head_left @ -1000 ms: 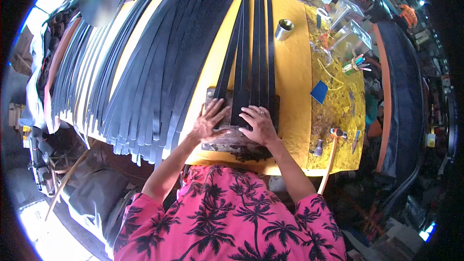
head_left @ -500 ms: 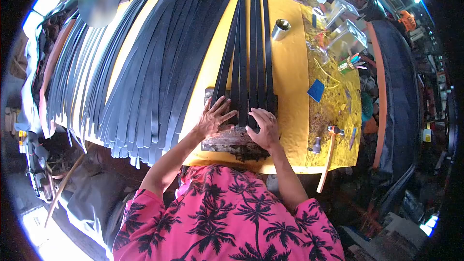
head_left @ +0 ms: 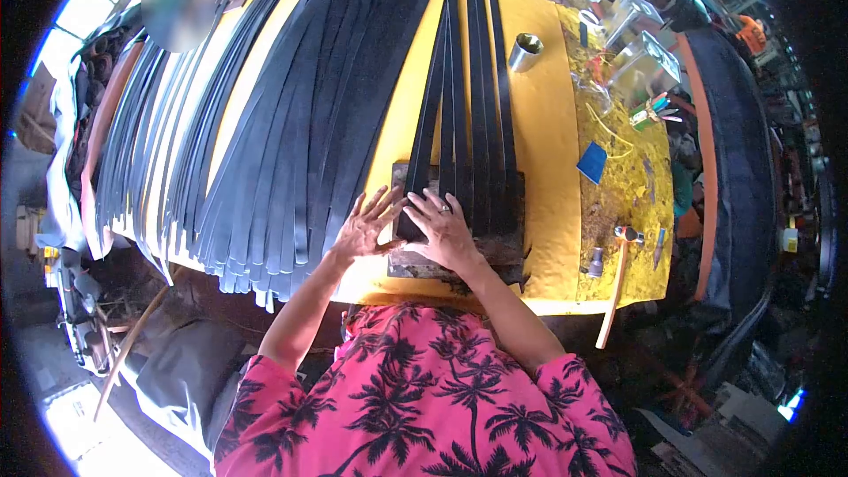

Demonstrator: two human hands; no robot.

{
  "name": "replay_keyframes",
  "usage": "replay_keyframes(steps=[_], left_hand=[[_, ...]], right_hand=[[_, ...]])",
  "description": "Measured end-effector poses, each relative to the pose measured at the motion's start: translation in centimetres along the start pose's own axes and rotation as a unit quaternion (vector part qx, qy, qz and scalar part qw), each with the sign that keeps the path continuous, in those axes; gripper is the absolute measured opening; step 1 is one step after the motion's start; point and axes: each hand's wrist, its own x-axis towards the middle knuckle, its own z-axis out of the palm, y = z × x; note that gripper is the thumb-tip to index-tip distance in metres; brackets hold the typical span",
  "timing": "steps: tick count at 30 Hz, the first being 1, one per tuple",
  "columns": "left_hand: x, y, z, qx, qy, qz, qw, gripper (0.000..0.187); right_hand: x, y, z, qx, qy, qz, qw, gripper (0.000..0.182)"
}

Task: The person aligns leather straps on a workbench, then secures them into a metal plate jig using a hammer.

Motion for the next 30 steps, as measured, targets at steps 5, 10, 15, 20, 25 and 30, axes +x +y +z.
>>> replay_keyframes(steps=[5, 10, 15, 20, 25, 30], left_hand=[[0.4, -0.9, 0.4, 0.03, 0.0, 0.039, 0.999, 0.08], [0.7, -1.1, 0.1, 0.032, -0.008, 0.047, 0.998, 0.078], [0.6, -1.0, 0.3, 0.002, -0.015, 0.045, 0.999, 0.08], [0.0, -1.0, 0.1, -0.055, -0.012, 0.038, 0.998, 0.086], [-2.0, -0.8, -1.0, -0.116, 0.019, 0.001, 0.993, 0.088], [-3.2, 0.4, -0.4, -0.111, 0.027, -0.025, 0.993, 0.077]], right_hand=[[1.2, 2.3, -0.1, -0.025, -0.054, -0.041, 0.997, 0.066], [1.3, 3.2, -1.0, -0.023, -0.074, -0.064, 0.995, 0.058], [0.5, 2.9, -0.8, -0.009, -0.091, -0.032, 0.995, 0.059], [-1.1, 1.4, -2.8, -0.002, -0.054, 0.028, 0.998, 0.059], [-7.3, 1.3, -6.8, 0.036, 0.123, 0.235, 0.963, 0.052], [-15.3, 2.8, -7.2, 0.055, 0.266, 0.381, 0.884, 0.036]])
